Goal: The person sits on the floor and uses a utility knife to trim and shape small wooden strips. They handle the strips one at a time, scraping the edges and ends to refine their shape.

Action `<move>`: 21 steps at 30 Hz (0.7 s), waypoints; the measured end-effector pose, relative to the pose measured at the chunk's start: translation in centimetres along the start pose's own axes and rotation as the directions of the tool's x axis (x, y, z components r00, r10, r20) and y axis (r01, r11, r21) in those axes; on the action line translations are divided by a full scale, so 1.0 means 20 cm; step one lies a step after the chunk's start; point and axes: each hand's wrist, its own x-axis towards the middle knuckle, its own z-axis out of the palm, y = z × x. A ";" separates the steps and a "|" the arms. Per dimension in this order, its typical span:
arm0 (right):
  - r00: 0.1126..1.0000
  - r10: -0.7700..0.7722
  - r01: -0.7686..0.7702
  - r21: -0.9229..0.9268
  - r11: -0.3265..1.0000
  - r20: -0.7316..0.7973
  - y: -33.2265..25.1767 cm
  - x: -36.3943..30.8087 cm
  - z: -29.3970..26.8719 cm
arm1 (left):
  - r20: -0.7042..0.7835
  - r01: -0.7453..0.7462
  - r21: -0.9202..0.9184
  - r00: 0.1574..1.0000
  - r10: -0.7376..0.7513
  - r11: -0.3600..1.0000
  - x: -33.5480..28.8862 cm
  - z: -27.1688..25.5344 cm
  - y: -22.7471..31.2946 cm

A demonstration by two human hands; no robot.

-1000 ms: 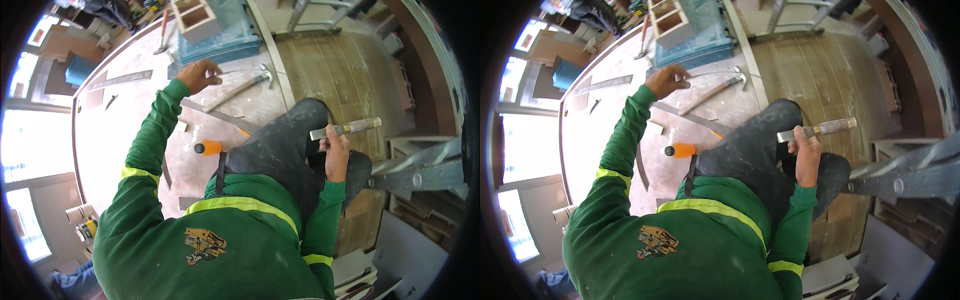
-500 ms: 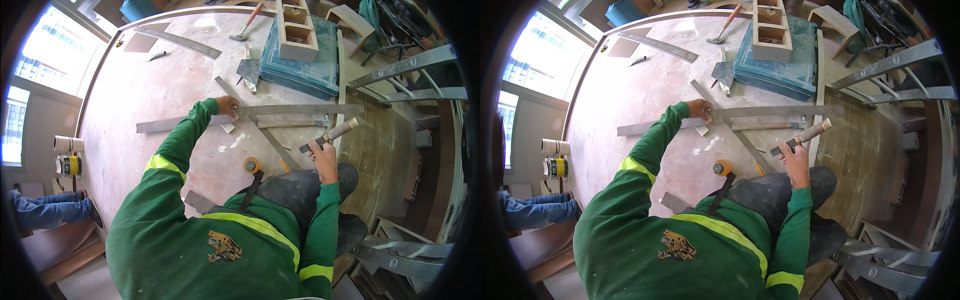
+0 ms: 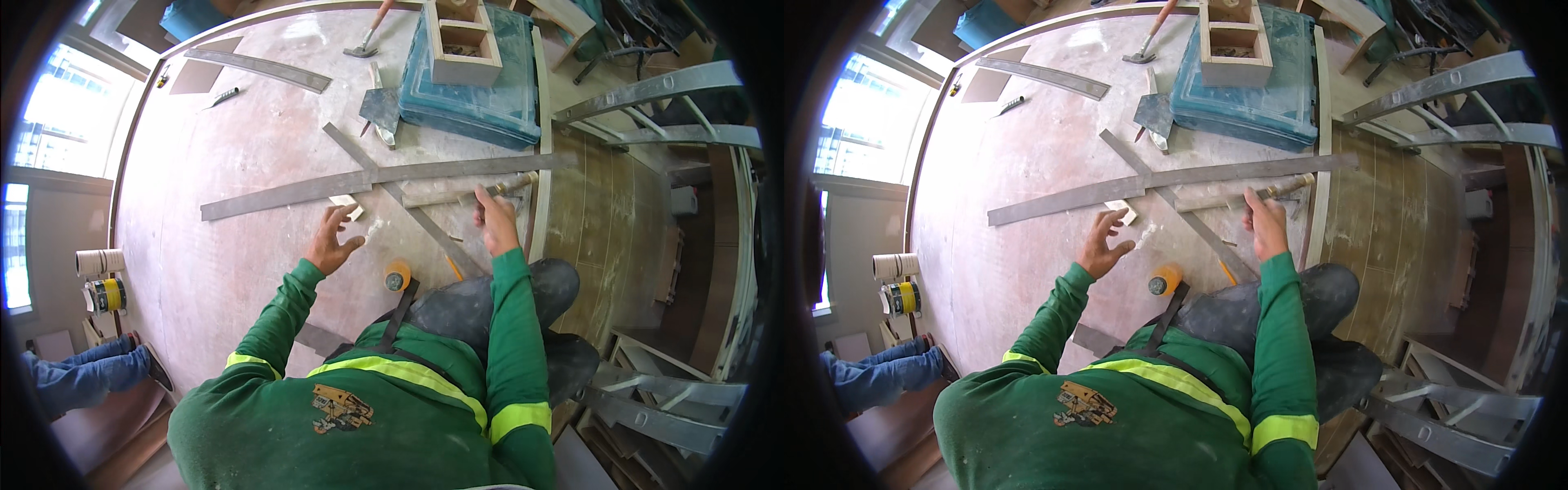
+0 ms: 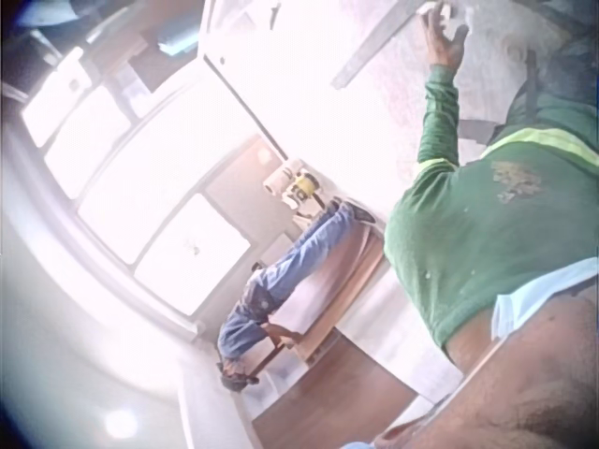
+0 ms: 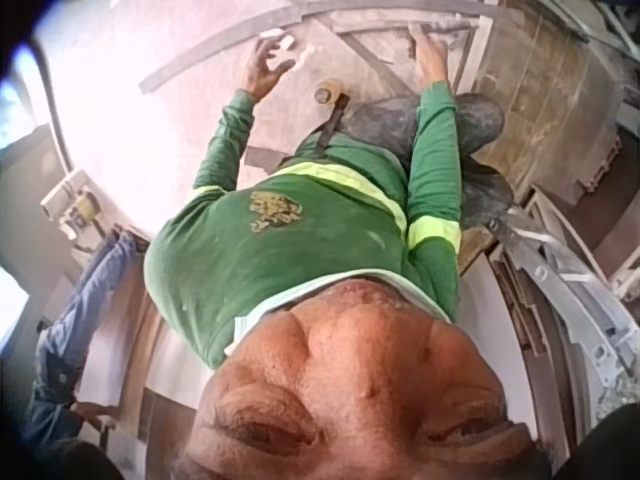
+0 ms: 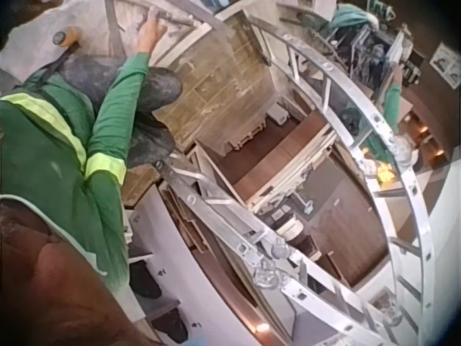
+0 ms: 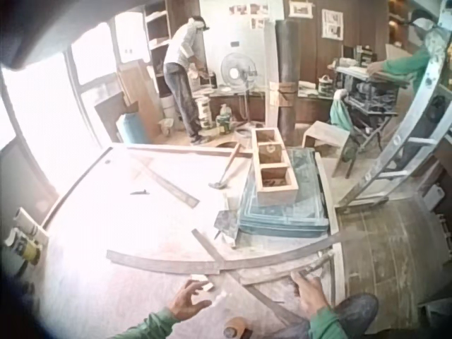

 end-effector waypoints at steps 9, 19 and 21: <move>0.993 0.113 -0.114 -0.061 0.992 -0.026 0.07 0.52 0.22 | -0.203 0.076 0.078 0.977 -0.059 0.994 -0.29 0.06 -0.15; 0.999 -0.038 0.038 0.048 0.998 -0.008 -0.03 -0.26 -0.45 | -0.016 0.007 0.051 1.000 -0.006 0.999 -0.30 0.10 -0.06; 0.984 -0.165 0.173 0.184 0.968 -0.060 -0.02 -0.37 -0.56 | 0.114 -0.127 0.113 0.987 0.114 0.986 -0.28 0.17 0.04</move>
